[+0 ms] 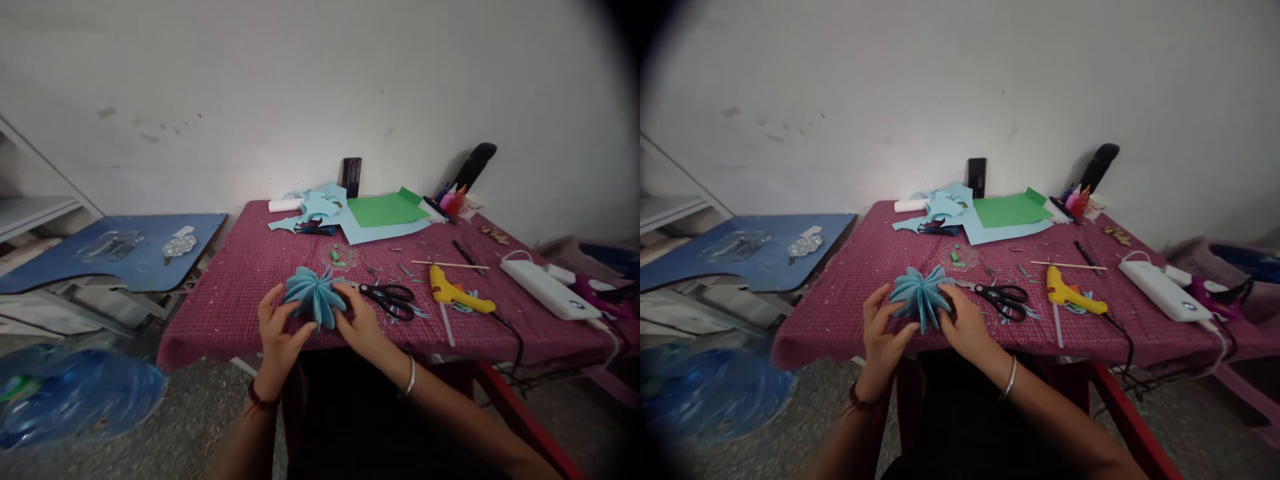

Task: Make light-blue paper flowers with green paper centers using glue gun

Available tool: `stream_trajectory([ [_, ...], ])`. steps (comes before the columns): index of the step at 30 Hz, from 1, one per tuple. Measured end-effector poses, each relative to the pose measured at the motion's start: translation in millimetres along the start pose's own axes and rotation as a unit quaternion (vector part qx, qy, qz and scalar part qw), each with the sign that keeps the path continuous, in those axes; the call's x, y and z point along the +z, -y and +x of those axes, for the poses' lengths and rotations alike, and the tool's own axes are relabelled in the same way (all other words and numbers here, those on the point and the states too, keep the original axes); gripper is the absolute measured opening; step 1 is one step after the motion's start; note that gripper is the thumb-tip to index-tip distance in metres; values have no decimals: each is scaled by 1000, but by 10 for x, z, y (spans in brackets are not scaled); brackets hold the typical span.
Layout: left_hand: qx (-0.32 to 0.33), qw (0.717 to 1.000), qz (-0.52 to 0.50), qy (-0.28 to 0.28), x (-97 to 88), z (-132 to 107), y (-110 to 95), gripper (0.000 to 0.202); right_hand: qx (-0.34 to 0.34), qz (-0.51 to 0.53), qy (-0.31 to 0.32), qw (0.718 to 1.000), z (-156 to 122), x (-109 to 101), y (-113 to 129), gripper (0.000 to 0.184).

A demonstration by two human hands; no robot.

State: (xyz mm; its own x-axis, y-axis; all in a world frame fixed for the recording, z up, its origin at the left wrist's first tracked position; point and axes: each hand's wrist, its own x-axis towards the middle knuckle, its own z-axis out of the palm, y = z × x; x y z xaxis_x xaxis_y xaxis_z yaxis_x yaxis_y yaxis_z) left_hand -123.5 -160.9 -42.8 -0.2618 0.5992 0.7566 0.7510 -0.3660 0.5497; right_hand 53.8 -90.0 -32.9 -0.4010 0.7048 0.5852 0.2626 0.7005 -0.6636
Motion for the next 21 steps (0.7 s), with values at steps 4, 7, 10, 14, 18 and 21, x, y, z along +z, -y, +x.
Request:
stream_trajectory([
  [4,11,1000,7,6,7,-1,-54,41,-86,-11,-29,996,8,17,-14,50],
  [7,6,1000,18,12,19,1,-76,40,-96,16,-20,995,38,13,8,35],
  [10,-2,1000,27,14,33,4,-81,37,-70,12,6,997,60,-23,56,24],
  [14,6,999,32,19,49,-1,-76,30,-34,-1,50,998,73,-85,121,12],
  [18,72,994,70,36,74,-23,-76,29,-3,-30,63,998,89,-99,156,26],
  [21,122,988,82,54,91,-36,-77,35,26,-54,59,996,95,-85,159,29],
])
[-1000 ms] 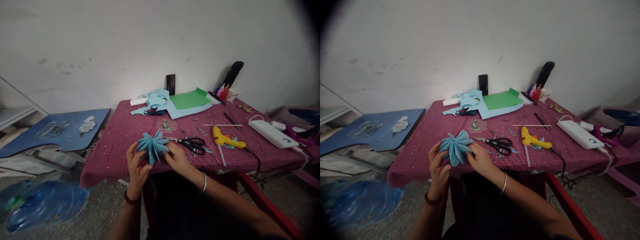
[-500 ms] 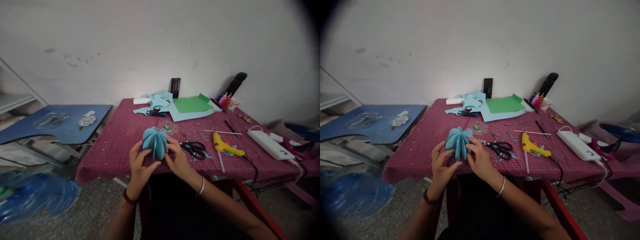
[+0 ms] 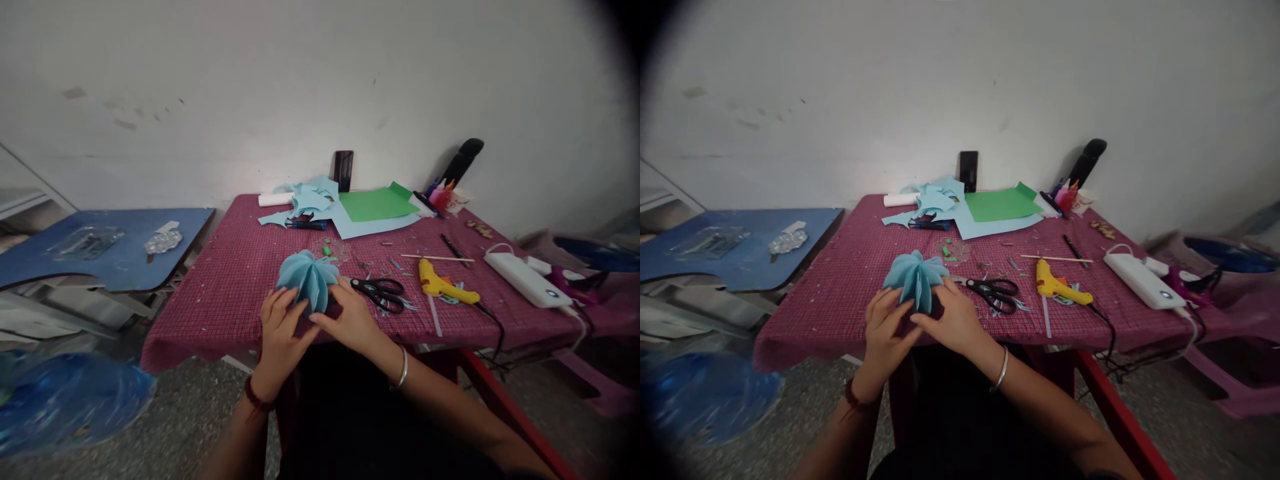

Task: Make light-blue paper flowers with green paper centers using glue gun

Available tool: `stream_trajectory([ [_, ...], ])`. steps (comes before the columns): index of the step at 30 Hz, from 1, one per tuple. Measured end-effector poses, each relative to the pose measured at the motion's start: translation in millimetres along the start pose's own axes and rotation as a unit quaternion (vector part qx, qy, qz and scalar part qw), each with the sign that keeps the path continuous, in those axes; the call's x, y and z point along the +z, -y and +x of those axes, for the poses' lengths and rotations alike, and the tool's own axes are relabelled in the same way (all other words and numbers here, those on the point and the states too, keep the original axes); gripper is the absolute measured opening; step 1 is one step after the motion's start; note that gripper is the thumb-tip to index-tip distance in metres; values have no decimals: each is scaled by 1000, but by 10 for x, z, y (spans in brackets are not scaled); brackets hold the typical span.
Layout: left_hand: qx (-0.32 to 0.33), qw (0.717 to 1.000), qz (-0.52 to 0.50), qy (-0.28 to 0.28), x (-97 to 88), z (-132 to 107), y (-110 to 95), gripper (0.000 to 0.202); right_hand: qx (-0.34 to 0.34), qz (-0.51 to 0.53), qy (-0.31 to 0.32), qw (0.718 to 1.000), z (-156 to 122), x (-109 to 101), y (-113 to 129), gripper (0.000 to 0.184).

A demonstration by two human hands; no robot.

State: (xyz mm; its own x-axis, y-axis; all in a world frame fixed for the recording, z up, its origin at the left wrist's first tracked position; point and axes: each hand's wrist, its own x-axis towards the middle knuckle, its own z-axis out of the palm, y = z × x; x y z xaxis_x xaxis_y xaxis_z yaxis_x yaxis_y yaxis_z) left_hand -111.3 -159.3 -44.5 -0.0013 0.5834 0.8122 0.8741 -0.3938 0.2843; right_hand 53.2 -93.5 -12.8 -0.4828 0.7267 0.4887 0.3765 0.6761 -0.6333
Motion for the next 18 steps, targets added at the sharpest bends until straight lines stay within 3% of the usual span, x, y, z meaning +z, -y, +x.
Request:
stream_trajectory([
  [8,11,1000,-5,-9,-7,7,31,51,5,43,-4,999,-15,13,-82,22],
  [18,1,1000,-6,-24,-41,28,80,37,-38,125,18,991,10,18,-142,16],
])
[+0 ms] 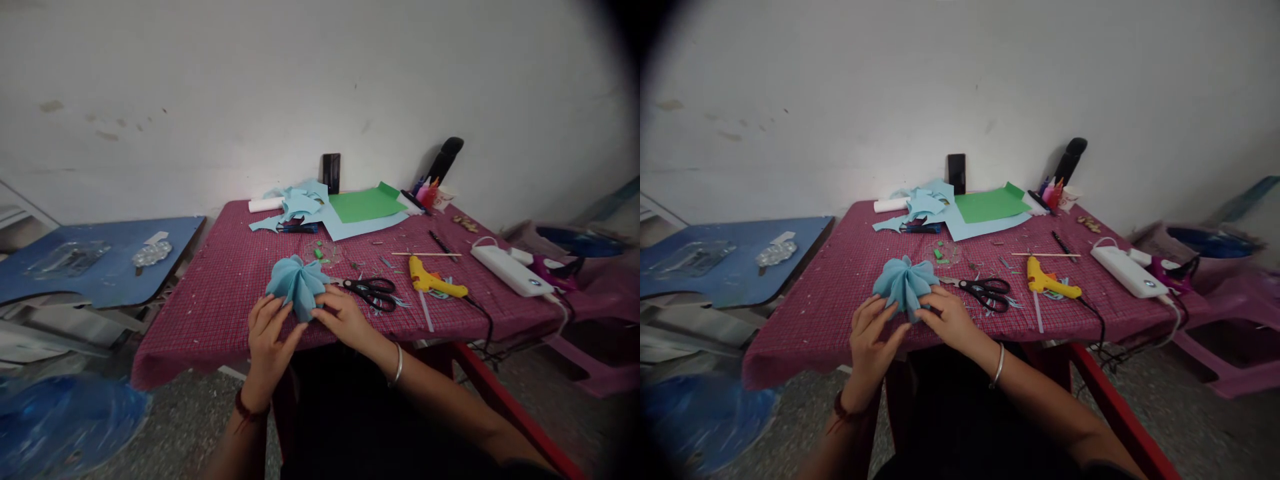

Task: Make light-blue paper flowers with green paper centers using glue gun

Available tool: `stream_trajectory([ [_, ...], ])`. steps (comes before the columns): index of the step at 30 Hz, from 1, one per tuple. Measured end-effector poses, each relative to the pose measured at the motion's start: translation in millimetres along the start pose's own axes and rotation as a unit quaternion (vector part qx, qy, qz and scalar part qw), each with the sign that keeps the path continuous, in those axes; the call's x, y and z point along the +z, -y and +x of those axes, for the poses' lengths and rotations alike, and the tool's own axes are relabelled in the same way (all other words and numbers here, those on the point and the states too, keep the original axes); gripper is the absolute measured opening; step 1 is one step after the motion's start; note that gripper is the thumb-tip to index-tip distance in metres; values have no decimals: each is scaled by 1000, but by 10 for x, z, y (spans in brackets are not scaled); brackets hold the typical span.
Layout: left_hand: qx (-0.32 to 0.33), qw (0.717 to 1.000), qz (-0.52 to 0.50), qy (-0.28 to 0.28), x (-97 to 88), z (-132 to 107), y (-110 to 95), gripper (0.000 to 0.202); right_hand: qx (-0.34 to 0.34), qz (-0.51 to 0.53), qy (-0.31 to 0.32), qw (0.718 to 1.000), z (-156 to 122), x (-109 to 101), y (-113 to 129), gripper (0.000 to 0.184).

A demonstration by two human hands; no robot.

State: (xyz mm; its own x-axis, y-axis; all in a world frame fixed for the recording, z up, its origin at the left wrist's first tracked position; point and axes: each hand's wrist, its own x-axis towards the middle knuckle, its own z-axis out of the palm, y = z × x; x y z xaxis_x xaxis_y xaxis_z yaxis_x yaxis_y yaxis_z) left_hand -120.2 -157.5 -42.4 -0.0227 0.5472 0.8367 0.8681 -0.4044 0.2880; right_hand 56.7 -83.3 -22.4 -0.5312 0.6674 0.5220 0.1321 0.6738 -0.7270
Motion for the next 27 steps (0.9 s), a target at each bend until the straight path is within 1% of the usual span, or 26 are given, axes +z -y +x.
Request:
stream_trajectory([
  [3,-15,1000,-3,-2,8,4,-18,27,-2,-3,-1,1000,13,11,7,22],
  [5,-30,1000,3,8,15,1,-33,23,-5,-7,2,1000,19,21,2,23],
  [8,-43,999,9,25,19,-10,-47,23,-6,-15,7,1000,20,32,-14,24],
  [12,-55,998,7,35,29,-22,-50,30,-8,-23,11,1000,19,32,-3,23],
  [17,-58,998,7,19,68,-9,-60,30,-10,-27,14,999,26,25,61,20],
  [20,-55,998,9,6,67,-3,-64,23,-11,-31,11,999,27,17,85,18],
  [23,-65,998,5,-15,32,-12,-49,11,-7,-36,2,999,15,5,83,19],
  [27,-92,995,11,-44,-23,-37,-1,8,-2,-37,-10,999,-25,-4,58,20],
])
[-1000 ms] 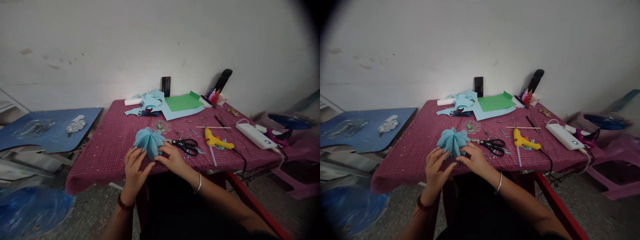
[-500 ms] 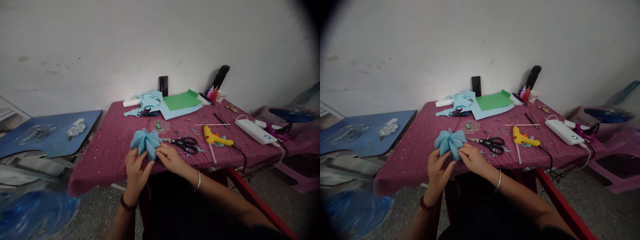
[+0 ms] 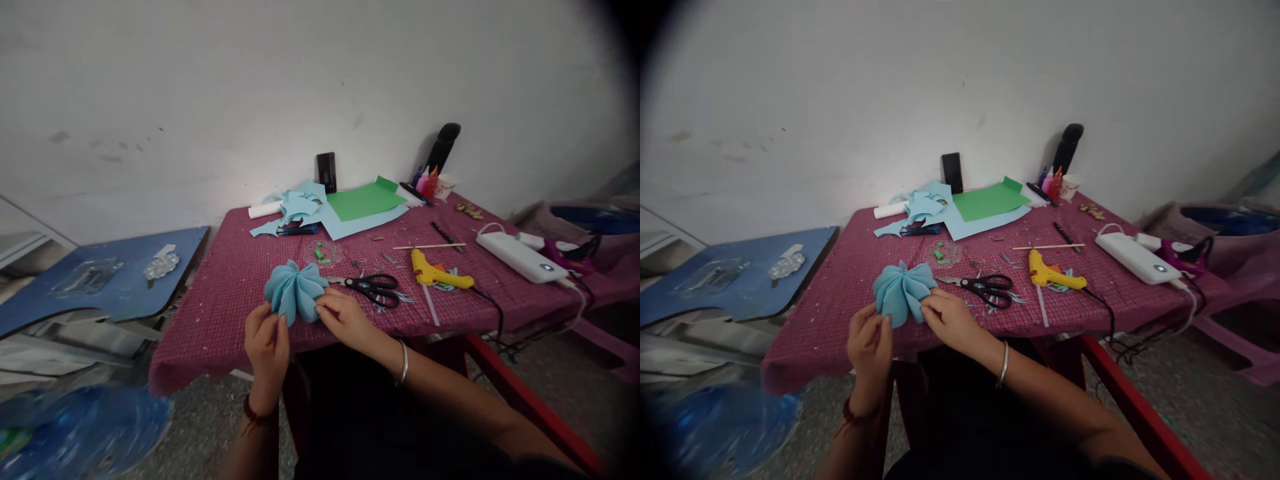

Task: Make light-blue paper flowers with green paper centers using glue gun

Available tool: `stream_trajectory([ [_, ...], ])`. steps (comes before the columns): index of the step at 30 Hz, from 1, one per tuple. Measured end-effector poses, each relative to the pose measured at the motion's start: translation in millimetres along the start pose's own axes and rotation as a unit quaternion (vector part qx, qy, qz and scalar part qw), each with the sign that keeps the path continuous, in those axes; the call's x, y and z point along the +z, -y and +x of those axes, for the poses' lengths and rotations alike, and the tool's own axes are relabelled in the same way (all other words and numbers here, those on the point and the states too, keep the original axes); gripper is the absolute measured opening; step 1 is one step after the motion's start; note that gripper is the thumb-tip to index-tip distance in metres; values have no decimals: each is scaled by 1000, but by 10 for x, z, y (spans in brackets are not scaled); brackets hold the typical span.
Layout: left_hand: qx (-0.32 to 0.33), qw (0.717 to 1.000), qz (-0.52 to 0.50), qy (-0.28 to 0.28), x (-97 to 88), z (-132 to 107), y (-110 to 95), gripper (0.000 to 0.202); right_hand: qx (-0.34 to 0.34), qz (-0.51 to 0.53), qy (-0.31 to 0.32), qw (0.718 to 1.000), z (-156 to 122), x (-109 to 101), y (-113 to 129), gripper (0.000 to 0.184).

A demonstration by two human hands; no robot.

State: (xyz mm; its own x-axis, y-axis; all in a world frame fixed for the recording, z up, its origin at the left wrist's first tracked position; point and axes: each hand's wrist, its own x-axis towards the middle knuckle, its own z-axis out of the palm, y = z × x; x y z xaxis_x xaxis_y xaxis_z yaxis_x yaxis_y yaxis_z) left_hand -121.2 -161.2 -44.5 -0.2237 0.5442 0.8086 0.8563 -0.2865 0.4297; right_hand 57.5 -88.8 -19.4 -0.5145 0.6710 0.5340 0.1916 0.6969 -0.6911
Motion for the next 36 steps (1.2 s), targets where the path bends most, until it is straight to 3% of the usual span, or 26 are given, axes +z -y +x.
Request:
stream_trajectory([
  [10,100,995,21,-1,-22,23,-45,10,3,-62,-10,998,-62,-10,32,5],
  [16,100,995,-7,15,11,28,-126,17,12,-93,-25,995,-64,-6,12,22],
  [26,108,993,-2,55,48,-30,-206,18,18,-46,-51,997,-51,-10,-15,6],
  [29,120,991,-1,56,41,-38,-227,20,14,-36,-72,997,-43,8,-33,13],
  [32,128,990,5,53,41,-42,-237,20,-5,-33,-108,994,-31,20,-49,41],
  [36,122,991,2,46,46,-45,-241,18,-58,-20,-92,994,-20,-2,-8,31],
])
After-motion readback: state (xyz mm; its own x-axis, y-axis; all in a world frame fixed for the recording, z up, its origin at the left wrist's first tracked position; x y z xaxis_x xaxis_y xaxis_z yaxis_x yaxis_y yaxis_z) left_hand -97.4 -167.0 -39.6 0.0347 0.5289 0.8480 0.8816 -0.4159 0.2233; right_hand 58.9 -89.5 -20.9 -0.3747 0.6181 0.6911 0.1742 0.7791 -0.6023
